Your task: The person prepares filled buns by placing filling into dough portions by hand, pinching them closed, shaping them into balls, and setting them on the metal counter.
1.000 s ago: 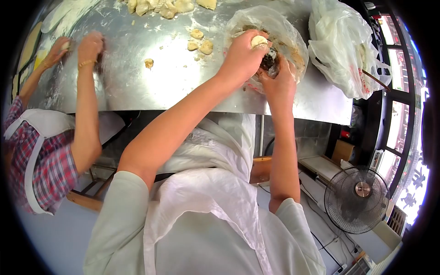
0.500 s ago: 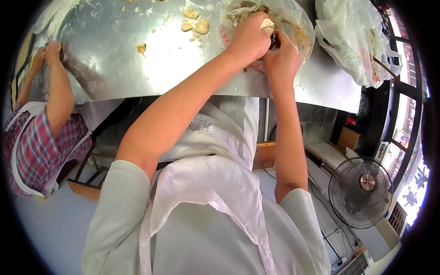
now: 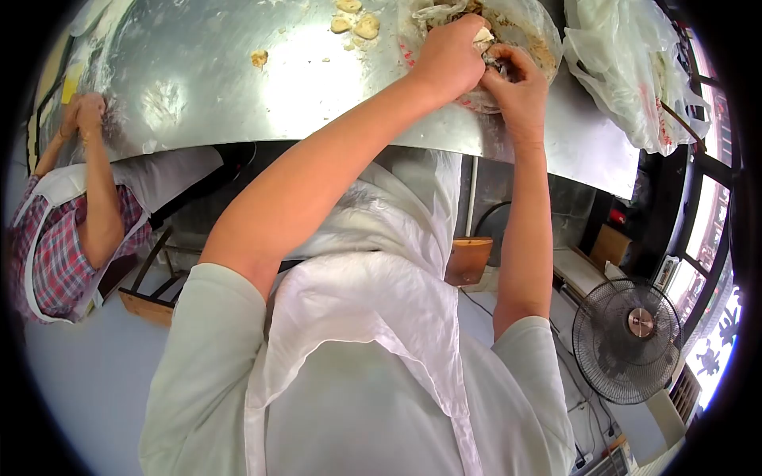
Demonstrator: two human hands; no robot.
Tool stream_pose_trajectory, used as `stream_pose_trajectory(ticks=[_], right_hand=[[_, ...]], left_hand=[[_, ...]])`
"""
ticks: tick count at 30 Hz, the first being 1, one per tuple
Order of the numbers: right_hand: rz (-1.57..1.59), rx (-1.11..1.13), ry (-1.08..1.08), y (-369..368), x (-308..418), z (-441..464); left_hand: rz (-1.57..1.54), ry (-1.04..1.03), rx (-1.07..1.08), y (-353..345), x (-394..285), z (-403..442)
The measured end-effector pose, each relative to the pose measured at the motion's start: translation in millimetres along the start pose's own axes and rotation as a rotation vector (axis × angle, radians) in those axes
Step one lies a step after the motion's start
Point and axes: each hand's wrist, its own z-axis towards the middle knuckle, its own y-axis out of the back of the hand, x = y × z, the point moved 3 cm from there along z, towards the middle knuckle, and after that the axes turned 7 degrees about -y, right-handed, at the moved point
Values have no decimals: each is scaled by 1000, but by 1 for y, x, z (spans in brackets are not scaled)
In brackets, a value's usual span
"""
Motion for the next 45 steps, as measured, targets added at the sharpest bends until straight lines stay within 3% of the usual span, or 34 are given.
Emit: stream_pose_trajectory(ticks=[3, 6, 8, 16, 19, 23, 24, 29, 30, 33, 34, 37, 41, 45], right_hand=[[228, 86, -7, 5, -10, -2], [649, 118, -104, 6, -12, -15], [717, 36, -150, 9, -16, -20], [874, 13, -225, 22, -19, -25], [704, -46, -217, 22, 13, -32], [366, -48, -89, 7, 50, -39], [255, -31, -53, 0, 58, -42], [-105, -117, 147, -41, 92, -51], [-126, -104, 98, -45, 97, -53], [-9, -37, -8, -44, 111, -56], [140, 22, -133, -42, 114, -56], [130, -39, -19, -38, 112, -63], [475, -111, -55, -36, 103, -64], [203, -72, -14, -47, 105, -64]], left_hand=[[15, -21, -9, -4, 2, -1], [-58, -33, -36, -3, 6, -2], [-138, -21, -53, 1, 11, 2], [-116, -408, -317, -1, -5, -18], [-358, -29, -147, 11, -2, -13], [-1306, 497, 25, 21, -12, -27], [-1346, 550, 19, 25, -18, -31], [-1366, 543, -97, 36, -16, -52], [-1399, 525, -120, 39, -16, -55], [-1547, 453, -72, 48, 5, -61], [-1555, 436, -79, 55, 3, -61], [-1570, 421, -99, 66, -1, -65], [-1564, 504, -171, 69, 11, -69], [-1516, 496, -164, 77, 13, -81]])
